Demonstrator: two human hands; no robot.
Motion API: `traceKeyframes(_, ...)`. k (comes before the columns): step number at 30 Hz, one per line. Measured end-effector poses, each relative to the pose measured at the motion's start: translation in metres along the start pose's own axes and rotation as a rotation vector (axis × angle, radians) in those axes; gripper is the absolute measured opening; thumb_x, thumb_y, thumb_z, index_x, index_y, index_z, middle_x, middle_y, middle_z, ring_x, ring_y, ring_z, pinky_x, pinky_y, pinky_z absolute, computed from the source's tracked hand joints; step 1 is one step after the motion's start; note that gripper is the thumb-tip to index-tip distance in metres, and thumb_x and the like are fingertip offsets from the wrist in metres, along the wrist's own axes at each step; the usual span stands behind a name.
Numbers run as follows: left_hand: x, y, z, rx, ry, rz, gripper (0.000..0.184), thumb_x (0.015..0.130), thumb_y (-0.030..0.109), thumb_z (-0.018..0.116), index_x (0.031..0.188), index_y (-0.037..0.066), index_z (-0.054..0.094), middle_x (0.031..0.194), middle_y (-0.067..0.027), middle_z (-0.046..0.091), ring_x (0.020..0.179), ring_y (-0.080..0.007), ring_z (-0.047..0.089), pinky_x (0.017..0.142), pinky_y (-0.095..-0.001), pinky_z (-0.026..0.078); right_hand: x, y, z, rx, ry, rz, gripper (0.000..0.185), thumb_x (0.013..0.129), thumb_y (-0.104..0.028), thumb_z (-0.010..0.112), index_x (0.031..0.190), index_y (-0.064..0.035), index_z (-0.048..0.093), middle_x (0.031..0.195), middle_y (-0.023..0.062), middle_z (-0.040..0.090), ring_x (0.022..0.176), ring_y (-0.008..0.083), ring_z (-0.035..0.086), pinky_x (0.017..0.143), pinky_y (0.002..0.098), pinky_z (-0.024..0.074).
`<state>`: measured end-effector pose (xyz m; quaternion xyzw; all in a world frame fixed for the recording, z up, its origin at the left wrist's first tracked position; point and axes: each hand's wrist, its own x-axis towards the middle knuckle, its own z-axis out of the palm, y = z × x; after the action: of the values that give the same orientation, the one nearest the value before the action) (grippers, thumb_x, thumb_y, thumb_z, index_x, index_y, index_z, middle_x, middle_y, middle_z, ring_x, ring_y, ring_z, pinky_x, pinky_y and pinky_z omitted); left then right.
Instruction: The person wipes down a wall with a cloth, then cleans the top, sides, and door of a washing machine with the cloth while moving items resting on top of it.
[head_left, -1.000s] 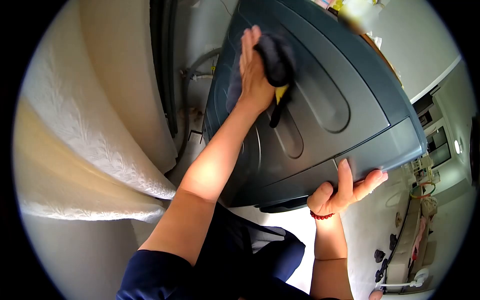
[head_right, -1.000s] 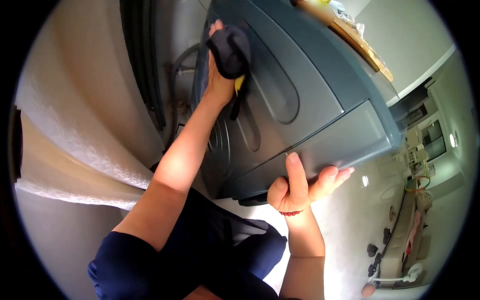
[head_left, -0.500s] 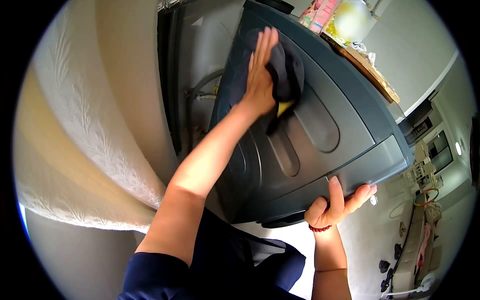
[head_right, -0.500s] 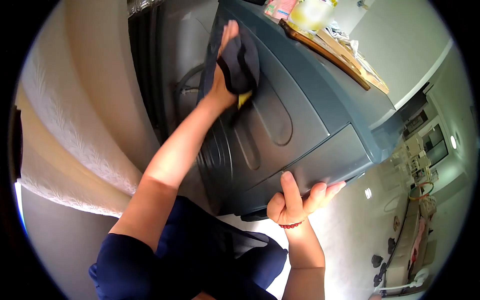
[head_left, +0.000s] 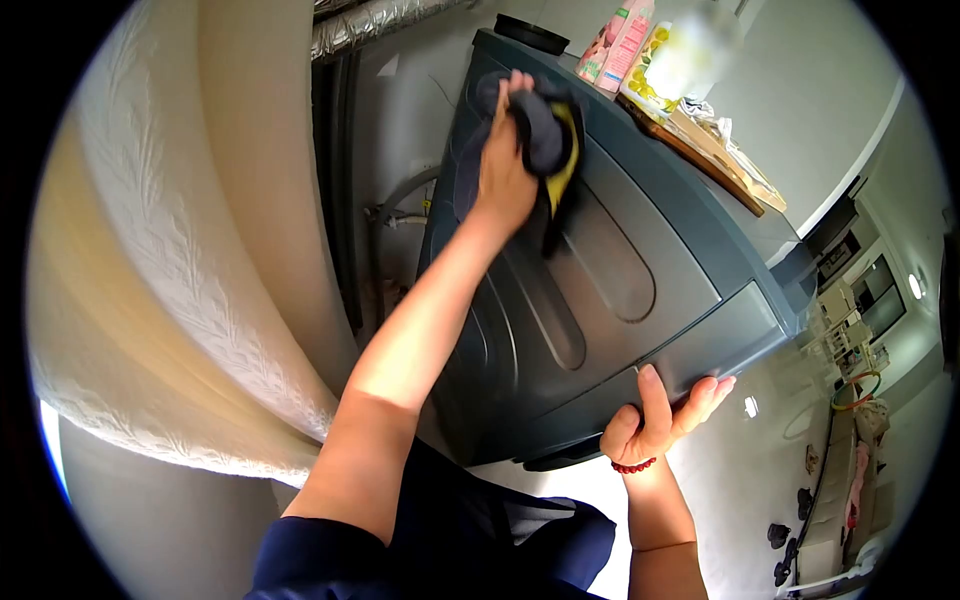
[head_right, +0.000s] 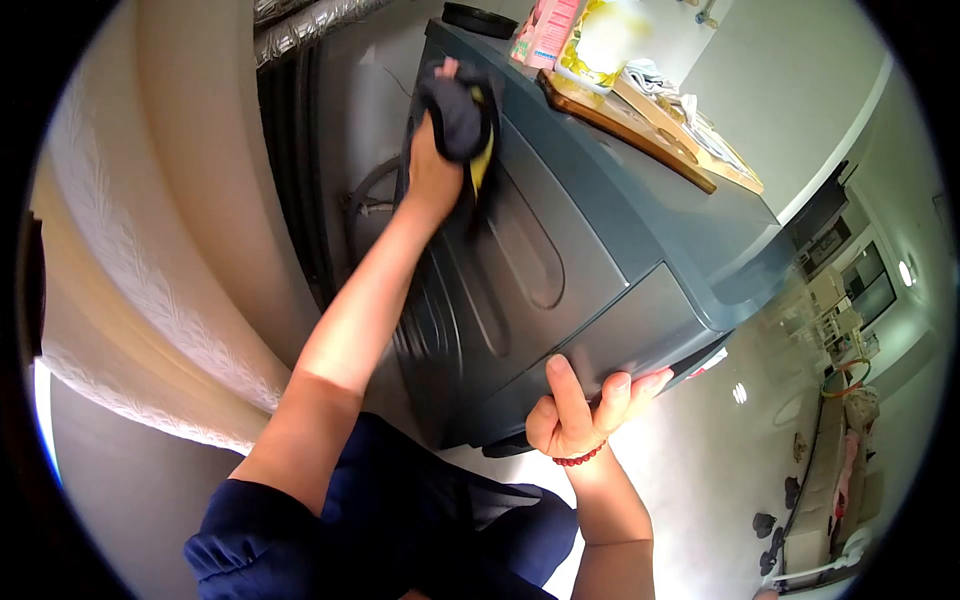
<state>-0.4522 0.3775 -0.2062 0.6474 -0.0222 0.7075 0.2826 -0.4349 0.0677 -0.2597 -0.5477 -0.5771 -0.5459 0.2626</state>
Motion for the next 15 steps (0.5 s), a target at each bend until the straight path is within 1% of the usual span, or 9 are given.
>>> traceKeyframes(1,-0.014,0.009,-0.001,-0.061,-0.018,-0.042,0.056,0.097,0.013,0.044,0.15,-0.002,0.032,0.158,-0.0227,0.027,0.15,-0.0369,0.016,0.12,-0.0424,0.014,0.003,0.0,0.0,-0.007,-0.001,-0.032,0.043,0.079,-0.01,0.044,0.111,-0.0066,0.072,0.161,0.0185,0.019,0.149,0.0475,0.007,0.118,0.06,0.0041)
traceKeyframes(3,-0.044,0.01,0.002,0.171,-0.095,-0.034,0.066,0.094,0.018,0.051,0.152,0.0,0.028,0.16,-0.0205,0.022,0.151,-0.0366,0.015,0.12,-0.0466,0.014,0.01,0.003,-0.002,-0.014,-0.005,-0.101,0.043,0.083,-0.009,0.042,0.118,0.0005,0.066,0.159,0.0279,0.018,0.148,0.046,0.011,0.12,0.0564,0.005)
traceKeyframes(6,-0.048,0.035,0.001,0.453,-0.102,-0.001,0.06,0.094,0.008,0.048,0.149,-0.006,0.027,0.156,-0.023,0.03,0.147,-0.0339,0.027,0.119,-0.0364,0.022,0.007,0.004,-0.002,-0.026,-0.017,-0.097,0.043,0.084,-0.009,0.042,0.119,0.0006,0.066,0.159,0.0273,0.017,0.149,0.0463,0.01,0.12,0.0556,0.005)
traceKeyframes(9,-0.018,-0.004,0.0,0.373,-0.021,0.071,0.062,0.095,0.008,0.049,0.15,-0.006,0.025,0.155,-0.024,0.03,0.146,-0.0344,0.027,0.119,-0.0371,0.02,0.007,0.006,-0.002,-0.023,-0.016,-0.097,0.043,0.085,-0.01,0.041,0.12,0.0014,0.065,0.16,0.0267,0.015,0.149,0.0463,0.008,0.12,0.0547,0.0049)
traceKeyframes(11,-0.004,-0.061,0.001,0.234,-0.016,-0.051,0.076,0.093,0.026,0.055,0.157,0.007,0.019,0.162,-0.0165,0.02,0.151,-0.0335,0.015,0.119,-0.0488,0.013,0.006,0.006,-0.003,-0.015,-0.027,-0.086,0.043,0.087,-0.011,0.04,0.12,0.0029,0.064,0.16,0.0268,0.014,0.149,0.0456,0.008,0.12,0.0541,0.0042)
traceKeyframes(12,-0.006,-0.081,-0.004,0.177,-0.023,-0.058,0.071,0.096,0.023,0.051,0.156,0.005,0.018,0.162,-0.0159,0.02,0.151,-0.0333,0.015,0.12,-0.0445,0.014,0.005,0.006,-0.002,-0.01,-0.025,-0.082,0.043,0.087,-0.011,0.04,0.121,0.0032,0.063,0.16,0.0269,0.014,0.149,0.0454,0.008,0.12,0.054,0.004)
traceKeyframes(15,-0.034,-0.115,-0.001,0.251,0.003,-0.1,0.068,0.098,0.022,0.048,0.155,0.002,0.018,0.161,-0.0164,0.021,0.15,-0.0339,0.016,0.121,-0.0408,0.015,0.004,0.008,-0.003,-0.005,-0.022,-0.098,0.043,0.087,-0.011,0.04,0.12,0.004,0.064,0.16,0.0271,0.014,0.149,0.045,0.007,0.12,0.0533,0.0035)
